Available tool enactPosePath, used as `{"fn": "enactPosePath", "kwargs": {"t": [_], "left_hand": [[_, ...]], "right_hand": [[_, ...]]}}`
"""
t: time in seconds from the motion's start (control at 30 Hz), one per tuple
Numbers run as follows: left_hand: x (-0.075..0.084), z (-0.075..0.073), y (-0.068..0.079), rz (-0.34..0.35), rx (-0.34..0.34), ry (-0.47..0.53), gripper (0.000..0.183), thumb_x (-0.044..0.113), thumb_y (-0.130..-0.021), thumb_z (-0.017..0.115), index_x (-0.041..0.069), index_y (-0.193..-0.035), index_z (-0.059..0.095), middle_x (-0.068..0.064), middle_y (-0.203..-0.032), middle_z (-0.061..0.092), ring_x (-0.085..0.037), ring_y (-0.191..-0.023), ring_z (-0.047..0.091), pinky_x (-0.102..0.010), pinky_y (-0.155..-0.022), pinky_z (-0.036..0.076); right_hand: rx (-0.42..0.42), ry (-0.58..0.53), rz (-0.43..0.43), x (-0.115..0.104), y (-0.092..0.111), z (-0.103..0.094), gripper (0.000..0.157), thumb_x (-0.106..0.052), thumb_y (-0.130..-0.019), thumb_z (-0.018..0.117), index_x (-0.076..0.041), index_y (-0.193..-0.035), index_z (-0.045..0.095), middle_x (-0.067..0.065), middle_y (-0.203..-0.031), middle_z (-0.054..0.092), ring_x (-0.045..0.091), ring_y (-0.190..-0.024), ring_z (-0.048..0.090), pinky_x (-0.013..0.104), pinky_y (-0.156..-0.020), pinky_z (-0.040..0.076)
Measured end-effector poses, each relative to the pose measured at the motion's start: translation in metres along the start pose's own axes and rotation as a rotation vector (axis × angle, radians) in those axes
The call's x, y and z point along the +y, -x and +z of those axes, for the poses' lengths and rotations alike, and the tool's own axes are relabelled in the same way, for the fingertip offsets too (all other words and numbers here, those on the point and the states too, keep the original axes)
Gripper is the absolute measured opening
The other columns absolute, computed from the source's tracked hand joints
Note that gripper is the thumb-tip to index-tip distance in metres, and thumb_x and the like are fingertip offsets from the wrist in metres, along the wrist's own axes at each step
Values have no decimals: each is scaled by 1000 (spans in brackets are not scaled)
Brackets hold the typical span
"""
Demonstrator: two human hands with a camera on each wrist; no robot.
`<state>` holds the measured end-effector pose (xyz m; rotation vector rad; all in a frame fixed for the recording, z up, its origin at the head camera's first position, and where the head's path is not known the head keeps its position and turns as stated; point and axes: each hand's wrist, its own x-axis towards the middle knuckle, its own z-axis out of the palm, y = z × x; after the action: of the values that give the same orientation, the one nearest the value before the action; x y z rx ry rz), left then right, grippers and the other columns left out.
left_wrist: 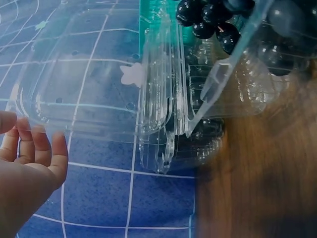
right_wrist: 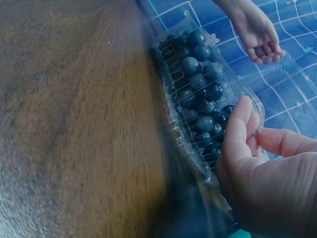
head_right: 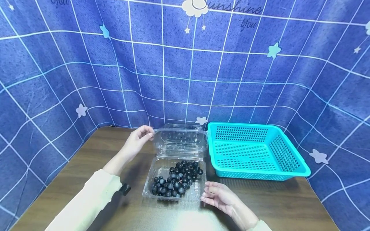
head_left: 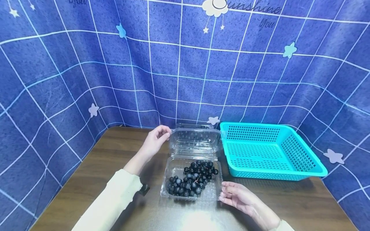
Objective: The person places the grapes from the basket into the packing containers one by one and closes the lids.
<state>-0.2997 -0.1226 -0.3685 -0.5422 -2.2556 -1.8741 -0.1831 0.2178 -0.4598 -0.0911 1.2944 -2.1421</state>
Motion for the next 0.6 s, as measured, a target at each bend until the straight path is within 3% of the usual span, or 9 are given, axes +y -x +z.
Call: {"fn": "enactPosePath", "kwargs": {"t": [0.2, 0.4, 0.6], "left_hand": [[-1, -4, 10, 50, 3, -77, 10, 3, -92, 55, -2, -100, 57, -18, -95, 59, -10, -84, 55, -21, -79, 47], [2, -4, 19, 104, -3, -141, 7, 4, -91, 56, 2, -98, 58, -16, -95, 61, -12, -88, 55, -25, -83, 47], [3, -3, 28, 147, 1, -210, 8, 4, -91, 56, 4, -98, 59, -11, -95, 61, -16, -91, 55, -25, -83, 48]], "right_hand": [[-15, 5, -3, 0, 0, -2, 17, 1, -93, 44, -7, -106, 53, 1, -89, 60, 12, -85, 61, 32, -90, 52], [-38, -12, 8, 0, -1, -5, 21, 0, -96, 40, -11, -102, 57, -2, -89, 63, 11, -84, 63, 29, -86, 53], [4, 9, 0, 1, -1, -3, 18, -1, -94, 42, -11, -101, 56, -1, -87, 63, 10, -83, 62, 28, -85, 53]]}}
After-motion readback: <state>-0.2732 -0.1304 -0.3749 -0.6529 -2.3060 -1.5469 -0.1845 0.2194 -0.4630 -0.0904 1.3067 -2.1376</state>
